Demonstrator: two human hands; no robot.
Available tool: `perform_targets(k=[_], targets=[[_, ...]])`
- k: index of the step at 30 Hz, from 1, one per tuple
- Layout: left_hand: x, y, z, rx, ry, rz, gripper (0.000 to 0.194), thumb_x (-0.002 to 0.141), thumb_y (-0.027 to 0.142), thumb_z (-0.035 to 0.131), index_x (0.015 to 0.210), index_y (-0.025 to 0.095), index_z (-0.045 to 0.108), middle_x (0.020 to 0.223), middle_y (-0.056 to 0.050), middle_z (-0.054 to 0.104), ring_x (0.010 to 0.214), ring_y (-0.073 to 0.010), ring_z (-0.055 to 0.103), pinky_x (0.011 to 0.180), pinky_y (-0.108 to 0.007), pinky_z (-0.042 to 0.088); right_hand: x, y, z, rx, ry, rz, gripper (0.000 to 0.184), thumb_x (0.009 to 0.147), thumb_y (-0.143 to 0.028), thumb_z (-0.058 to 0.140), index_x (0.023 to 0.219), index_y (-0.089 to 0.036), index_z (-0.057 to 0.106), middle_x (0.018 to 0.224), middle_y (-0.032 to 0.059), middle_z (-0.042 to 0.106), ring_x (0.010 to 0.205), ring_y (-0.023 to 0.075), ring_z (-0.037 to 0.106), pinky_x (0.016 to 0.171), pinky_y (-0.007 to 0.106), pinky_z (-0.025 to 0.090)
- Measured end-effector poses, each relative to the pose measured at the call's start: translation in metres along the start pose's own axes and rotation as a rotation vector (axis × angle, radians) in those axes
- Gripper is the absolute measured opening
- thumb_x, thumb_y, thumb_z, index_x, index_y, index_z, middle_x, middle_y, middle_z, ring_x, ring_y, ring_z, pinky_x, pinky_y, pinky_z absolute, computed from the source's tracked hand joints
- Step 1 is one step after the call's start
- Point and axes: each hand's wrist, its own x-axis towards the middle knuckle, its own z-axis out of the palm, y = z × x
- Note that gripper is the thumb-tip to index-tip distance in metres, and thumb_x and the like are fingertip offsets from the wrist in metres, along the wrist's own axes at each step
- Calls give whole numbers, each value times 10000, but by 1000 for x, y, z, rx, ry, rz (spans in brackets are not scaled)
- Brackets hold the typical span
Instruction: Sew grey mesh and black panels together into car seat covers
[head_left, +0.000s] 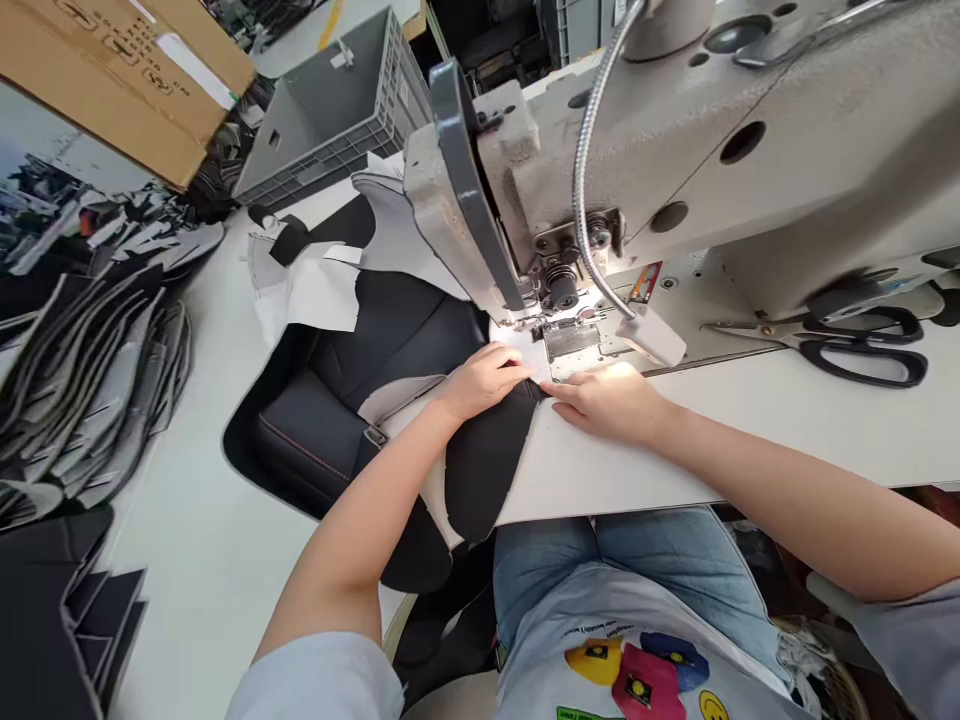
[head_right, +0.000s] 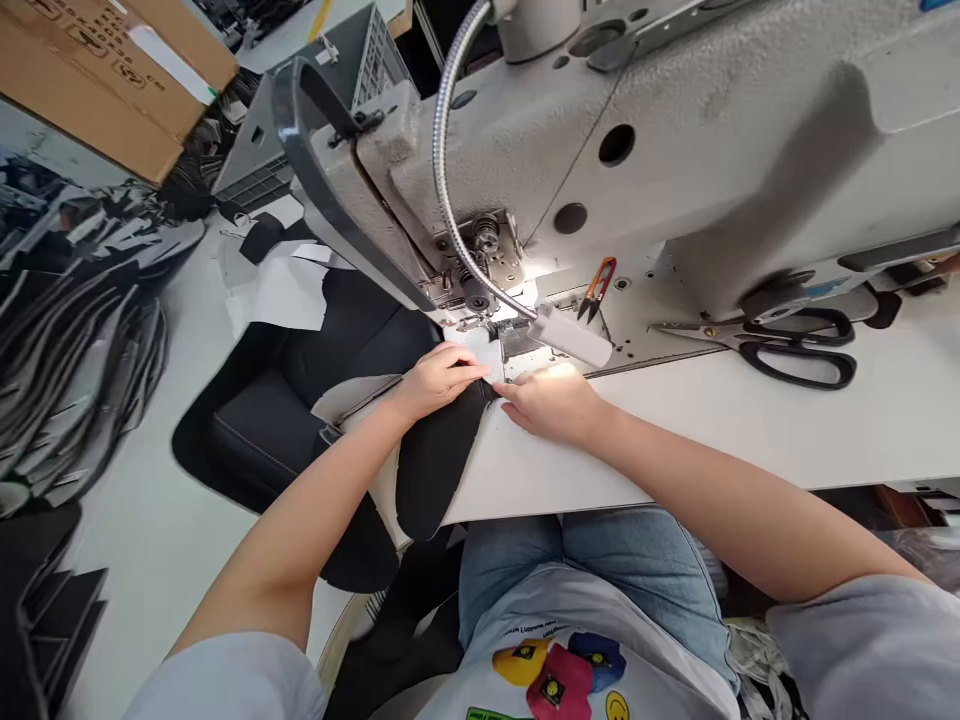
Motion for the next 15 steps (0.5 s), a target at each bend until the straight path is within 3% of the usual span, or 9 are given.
perform_targets(k=[9, 15], targets=[[11, -39, 8, 117, 49, 31, 171, 918, 222, 547, 922, 221, 718, 798, -27, 650, 810, -142, 597, 801, -266, 501, 10, -8, 3, -85, 0, 124, 455, 972, -334, 317, 1387, -233, 473, 917, 85, 719, 770, 216, 656, 550, 310, 247], [17, -59, 13, 72, 3, -69, 208, 925, 287, 531, 926, 202, 721, 1015, -75, 692, 1008, -195, 629, 903, -326, 503, 11, -6, 4, -68, 14, 124, 438, 967, -352, 342, 1362, -245, 497, 896, 88, 717, 763, 196, 651, 561, 289, 281]])
